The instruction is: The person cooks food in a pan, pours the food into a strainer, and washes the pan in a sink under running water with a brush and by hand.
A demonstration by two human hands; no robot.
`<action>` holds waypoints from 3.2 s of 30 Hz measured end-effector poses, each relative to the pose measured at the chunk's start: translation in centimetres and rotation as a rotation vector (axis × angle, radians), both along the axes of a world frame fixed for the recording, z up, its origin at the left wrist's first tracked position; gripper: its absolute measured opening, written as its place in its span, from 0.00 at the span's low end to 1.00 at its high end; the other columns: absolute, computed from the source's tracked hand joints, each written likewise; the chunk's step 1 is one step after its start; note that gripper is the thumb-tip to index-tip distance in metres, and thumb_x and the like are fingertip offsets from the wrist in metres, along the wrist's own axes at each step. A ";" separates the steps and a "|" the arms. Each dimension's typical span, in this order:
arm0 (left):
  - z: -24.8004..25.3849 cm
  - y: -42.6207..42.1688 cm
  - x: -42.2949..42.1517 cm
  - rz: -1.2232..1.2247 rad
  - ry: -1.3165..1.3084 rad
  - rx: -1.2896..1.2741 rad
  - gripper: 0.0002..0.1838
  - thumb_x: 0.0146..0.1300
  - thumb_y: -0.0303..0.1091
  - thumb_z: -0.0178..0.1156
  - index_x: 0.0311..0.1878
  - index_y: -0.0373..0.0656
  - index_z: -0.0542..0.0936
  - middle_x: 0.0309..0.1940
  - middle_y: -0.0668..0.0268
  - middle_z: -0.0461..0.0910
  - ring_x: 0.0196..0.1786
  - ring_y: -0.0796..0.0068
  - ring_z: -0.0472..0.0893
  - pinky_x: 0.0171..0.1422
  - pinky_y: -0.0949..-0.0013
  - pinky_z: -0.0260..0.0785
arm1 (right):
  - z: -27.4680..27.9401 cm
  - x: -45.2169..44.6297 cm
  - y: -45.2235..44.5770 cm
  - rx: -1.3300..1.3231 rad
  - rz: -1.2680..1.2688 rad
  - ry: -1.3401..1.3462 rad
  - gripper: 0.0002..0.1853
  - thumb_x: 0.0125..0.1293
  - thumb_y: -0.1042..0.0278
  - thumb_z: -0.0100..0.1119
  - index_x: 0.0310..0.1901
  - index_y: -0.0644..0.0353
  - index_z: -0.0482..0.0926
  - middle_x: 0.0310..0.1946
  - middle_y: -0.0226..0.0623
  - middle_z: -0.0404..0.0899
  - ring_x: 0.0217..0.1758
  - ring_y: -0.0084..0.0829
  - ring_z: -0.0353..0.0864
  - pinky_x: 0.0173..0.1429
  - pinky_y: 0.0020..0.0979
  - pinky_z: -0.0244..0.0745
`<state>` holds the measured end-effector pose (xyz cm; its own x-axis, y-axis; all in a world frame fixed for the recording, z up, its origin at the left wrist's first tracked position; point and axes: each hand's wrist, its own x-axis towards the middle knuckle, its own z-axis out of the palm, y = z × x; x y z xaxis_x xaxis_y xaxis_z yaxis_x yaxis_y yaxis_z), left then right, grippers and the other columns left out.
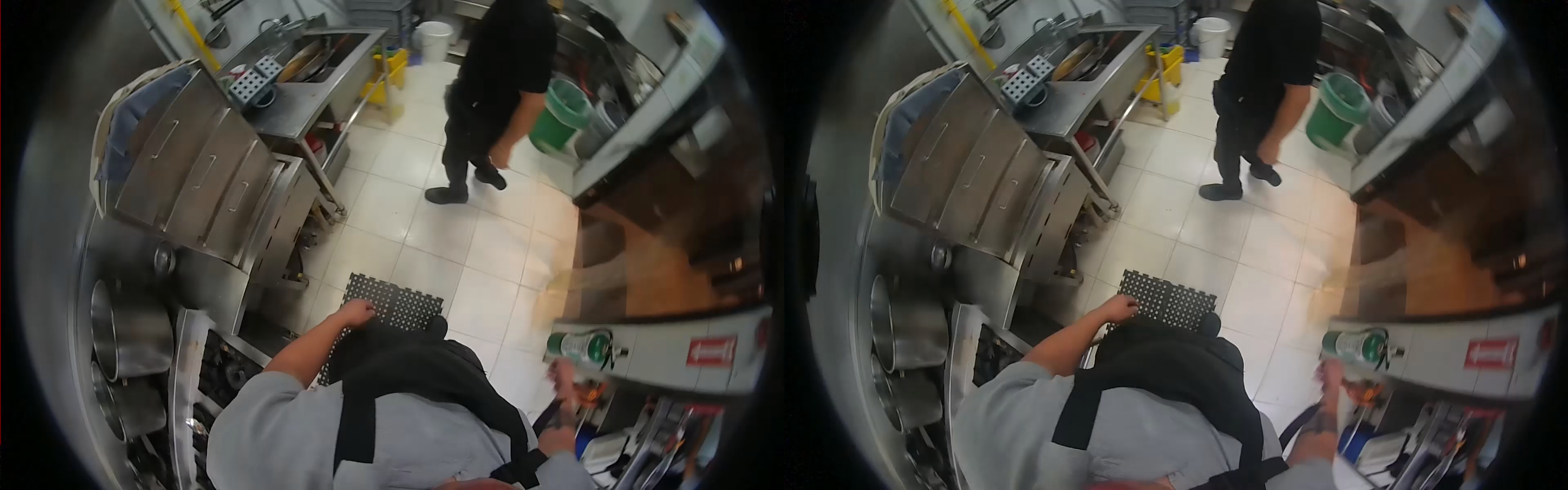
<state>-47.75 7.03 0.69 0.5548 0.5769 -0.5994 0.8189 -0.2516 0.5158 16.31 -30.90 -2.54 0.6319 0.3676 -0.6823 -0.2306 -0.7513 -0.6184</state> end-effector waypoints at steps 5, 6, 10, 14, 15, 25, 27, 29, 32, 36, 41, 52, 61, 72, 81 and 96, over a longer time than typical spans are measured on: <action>2.1 5.9 -3.4 0.712 -0.005 -0.017 0.15 0.65 0.40 0.54 0.41 0.41 0.86 0.42 0.52 0.86 0.49 0.51 0.84 0.53 0.52 0.76 | 11.6 7.9 35.5 0.135 0.261 -0.255 0.05 0.66 0.69 0.53 0.38 0.59 0.76 0.23 0.33 0.75 0.20 0.26 0.73 0.20 0.30 0.70; 1.1 7.8 -3.7 0.739 -0.013 -0.010 0.15 0.65 0.40 0.54 0.41 0.41 0.86 0.42 0.52 0.86 0.49 0.51 0.84 0.53 0.52 0.76 | 13.1 6.9 41.8 0.216 0.303 -0.228 0.06 0.67 0.67 0.53 0.39 0.59 0.76 0.25 0.33 0.76 0.22 0.25 0.75 0.22 0.29 0.71; -6.4 12.2 -6.4 0.228 0.146 0.166 0.15 0.63 0.38 0.54 0.37 0.41 0.86 0.39 0.52 0.86 0.47 0.51 0.84 0.52 0.52 0.76 | 14.3 -2.3 57.6 0.295 0.569 -0.188 0.10 0.72 0.62 0.53 0.45 0.59 0.79 0.32 0.33 0.80 0.32 0.25 0.80 0.33 0.28 0.77; -7.7 19.6 -3.5 0.244 0.065 0.188 0.15 0.62 0.40 0.56 0.36 0.41 0.87 0.41 0.53 0.86 0.47 0.50 0.84 0.55 0.53 0.76 | 14.5 -9.8 64.5 -0.008 1.114 -0.001 0.15 0.74 0.59 0.54 0.50 0.61 0.81 0.38 0.35 0.84 0.37 0.27 0.84 0.39 0.30 0.80; -6.1 21.7 -2.6 0.384 0.036 0.148 0.15 0.62 0.40 0.56 0.36 0.42 0.87 0.41 0.53 0.86 0.47 0.50 0.84 0.56 0.53 0.76 | 15.9 -10.7 66.1 -0.089 1.242 0.086 0.15 0.74 0.59 0.55 0.50 0.61 0.81 0.39 0.35 0.85 0.39 0.28 0.84 0.41 0.31 0.80; -3.4 39.1 1.7 0.576 0.208 0.195 0.24 0.65 0.50 0.56 0.38 0.35 0.86 0.41 0.46 0.84 0.49 0.45 0.83 0.56 0.51 0.75 | 11.3 -7.9 88.3 0.036 1.354 -0.129 0.21 0.69 0.53 0.57 0.41 0.68 0.83 0.30 0.43 0.85 0.32 0.34 0.85 0.43 0.39 0.79; -1.0 39.4 4.2 1.103 0.147 0.201 0.22 0.66 0.49 0.57 0.40 0.36 0.84 0.43 0.47 0.84 0.49 0.45 0.83 0.56 0.51 0.75 | 11.5 -10.3 93.4 0.109 1.599 -0.184 0.21 0.70 0.52 0.56 0.41 0.66 0.84 0.34 0.49 0.86 0.36 0.43 0.86 0.46 0.41 0.78; -0.5 38.0 5.9 1.246 0.046 0.195 0.13 0.66 0.41 0.57 0.41 0.40 0.83 0.43 0.48 0.84 0.50 0.45 0.83 0.56 0.52 0.75 | 12.0 -14.1 97.9 0.174 1.760 -0.188 0.21 0.70 0.51 0.55 0.41 0.64 0.84 0.38 0.52 0.85 0.42 0.51 0.84 0.51 0.43 0.77; -6.4 34.2 5.1 1.030 0.155 0.160 0.12 0.69 0.37 0.54 0.42 0.42 0.83 0.41 0.49 0.85 0.49 0.44 0.83 0.53 0.52 0.76 | 16.2 -21.6 103.8 0.310 1.984 -0.154 0.20 0.71 0.51 0.55 0.42 0.63 0.83 0.38 0.51 0.84 0.45 0.50 0.83 0.52 0.42 0.76; -1.0 36.4 7.2 1.377 0.128 0.055 0.13 0.71 0.41 0.55 0.41 0.43 0.83 0.39 0.50 0.85 0.46 0.44 0.84 0.50 0.51 0.77 | 19.3 -31.6 112.2 0.384 2.008 0.207 0.16 0.72 0.57 0.57 0.42 0.63 0.84 0.33 0.34 0.85 0.38 0.26 0.83 0.46 0.31 0.78; 4.6 46.2 5.2 1.384 -0.006 0.226 0.17 0.69 0.48 0.60 0.34 0.44 0.81 0.33 0.51 0.84 0.39 0.46 0.84 0.43 0.51 0.75 | 23.4 -43.2 122.9 0.394 1.785 0.667 0.15 0.73 0.59 0.58 0.44 0.64 0.85 0.39 0.36 0.86 0.40 0.27 0.85 0.48 0.31 0.80; 17.1 71.7 -0.1 0.987 -0.554 0.536 0.10 0.69 0.41 0.60 0.38 0.44 0.81 0.34 0.60 0.82 0.38 0.52 0.82 0.42 0.54 0.74 | 30.2 -58.9 146.8 0.504 1.476 0.758 0.17 0.75 0.60 0.49 0.52 0.66 0.78 0.46 0.43 0.84 0.47 0.34 0.84 0.54 0.35 0.79; 15.9 91.0 -0.5 1.045 -0.670 0.845 0.08 0.66 0.32 0.60 0.46 0.42 0.83 0.40 0.58 0.82 0.41 0.51 0.83 0.47 0.55 0.77 | 23.4 -68.2 166.2 0.354 1.437 0.555 0.15 0.74 0.66 0.52 0.52 0.70 0.77 0.46 0.46 0.82 0.52 0.40 0.83 0.61 0.39 0.80; 7.9 118.8 -12.4 2.015 -1.724 -0.239 0.17 0.74 0.41 0.54 0.54 0.36 0.77 0.42 0.59 0.82 0.42 0.64 0.83 0.51 0.63 0.80 | 17.6 -71.8 174.3 -0.370 2.078 1.329 0.10 0.65 0.69 0.64 0.40 0.69 0.82 0.33 0.45 0.86 0.34 0.35 0.87 0.39 0.35 0.84; 11.7 112.2 -3.8 1.332 -0.509 0.023 0.21 0.71 0.46 0.59 0.52 0.35 0.79 0.36 0.59 0.83 0.36 0.66 0.84 0.37 0.61 0.79 | 25.8 -61.6 168.1 -0.259 2.657 0.620 0.16 0.70 0.60 0.59 0.42 0.67 0.86 0.38 0.44 0.88 0.40 0.32 0.88 0.48 0.31 0.85; 11.9 108.3 0.6 2.053 -1.530 -1.015 0.12 0.59 0.43 0.63 0.30 0.51 0.70 0.19 0.76 0.63 0.16 0.81 0.54 0.27 0.67 0.58 | 23.1 -75.7 173.1 0.361 1.918 0.552 0.30 0.66 0.49 0.68 0.54 0.70 0.76 0.46 0.45 0.82 0.46 0.35 0.86 0.53 0.35 0.83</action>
<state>-47.19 115.30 12.56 0.1391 0.5783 -0.8039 -0.9536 0.2970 0.0487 -59.44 142.25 20.54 -0.8685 0.3131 -0.3844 0.3754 -0.0910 -0.9224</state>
